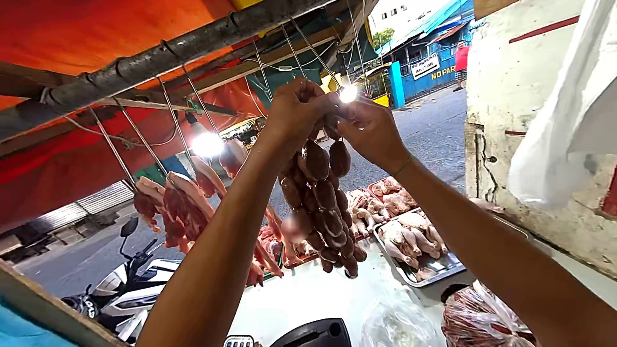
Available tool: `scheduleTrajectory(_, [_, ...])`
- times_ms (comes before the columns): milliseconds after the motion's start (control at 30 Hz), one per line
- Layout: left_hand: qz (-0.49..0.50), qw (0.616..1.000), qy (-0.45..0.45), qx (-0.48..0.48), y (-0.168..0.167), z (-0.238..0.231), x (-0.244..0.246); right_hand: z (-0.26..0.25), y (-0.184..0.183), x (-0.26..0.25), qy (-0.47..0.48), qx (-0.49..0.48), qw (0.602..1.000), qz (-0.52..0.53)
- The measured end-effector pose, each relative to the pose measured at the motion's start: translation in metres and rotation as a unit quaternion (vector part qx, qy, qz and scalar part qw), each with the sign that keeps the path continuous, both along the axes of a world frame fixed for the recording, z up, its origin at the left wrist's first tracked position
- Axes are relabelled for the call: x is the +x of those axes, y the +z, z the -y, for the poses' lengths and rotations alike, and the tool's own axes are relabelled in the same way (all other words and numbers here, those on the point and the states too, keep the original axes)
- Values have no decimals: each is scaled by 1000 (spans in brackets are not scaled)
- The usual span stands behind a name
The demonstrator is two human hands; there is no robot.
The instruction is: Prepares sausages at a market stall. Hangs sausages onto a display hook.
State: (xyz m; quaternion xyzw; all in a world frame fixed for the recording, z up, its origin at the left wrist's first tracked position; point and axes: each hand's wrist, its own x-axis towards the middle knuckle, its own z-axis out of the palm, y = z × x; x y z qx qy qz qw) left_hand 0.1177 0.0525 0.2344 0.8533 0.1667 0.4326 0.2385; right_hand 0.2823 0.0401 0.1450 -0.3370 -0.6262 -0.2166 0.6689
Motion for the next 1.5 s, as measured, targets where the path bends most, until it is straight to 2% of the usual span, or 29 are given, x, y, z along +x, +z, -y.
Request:
scheduleTrajectory(67, [-9,999,30,42,0,-3,2,-6,3,-6,-38,6,998,-45])
scheduleTrajectory(100, [-20,996,40,75,3,-8,5,-5,6,-6,-48,-28,997,-54])
scheduleTrajectory(167, [-34,989,60,133,7,-15,7,0,15,-8,-56,-137,988,-53])
scheduleTrajectory(267, [-2,978,65,199,8,-14,10,-1,22,-9,-94,-325,941,-21])
scheduleTrajectory(300, [6,975,63,213,8,-12,11,-4,19,-9,-106,-349,931,-28])
scheduleTrajectory(367, [28,972,67,226,6,-10,13,-3,4,-11,-131,-297,944,-56])
scheduleTrajectory(467, [59,972,103,205,8,-11,10,-9,-27,-12,-124,-106,986,-37])
scheduleTrajectory(600, [17,979,145,145,18,-15,8,-14,-38,-16,-150,13,988,18])
scheduleTrajectory(733, [-64,971,204,108,12,9,18,-21,-36,-18,-255,-14,965,67])
scheduleTrajectory(833, [7,974,170,149,20,-15,20,-21,-37,-21,-277,-53,954,98])
scheduleTrajectory(1033, [45,978,162,120,34,-19,7,-32,-57,-13,-285,-107,933,189])
scheduleTrajectory(1133, [58,980,137,130,19,-25,2,-26,-50,-10,-206,-136,960,131])
scheduleTrajectory(1233, [75,980,119,143,3,-30,3,-14,-47,-15,-133,-85,987,18])
scheduleTrajectory(1367, [82,976,144,144,0,-26,9,-20,-52,-19,-189,-9,982,11])
scheduleTrajectory(1433, [47,980,156,116,-2,-5,11,-27,-49,-20,-206,19,978,20])
scheduleTrajectory(1500, [11,983,150,107,-4,11,11,-25,-46,-22,-215,8,976,24])
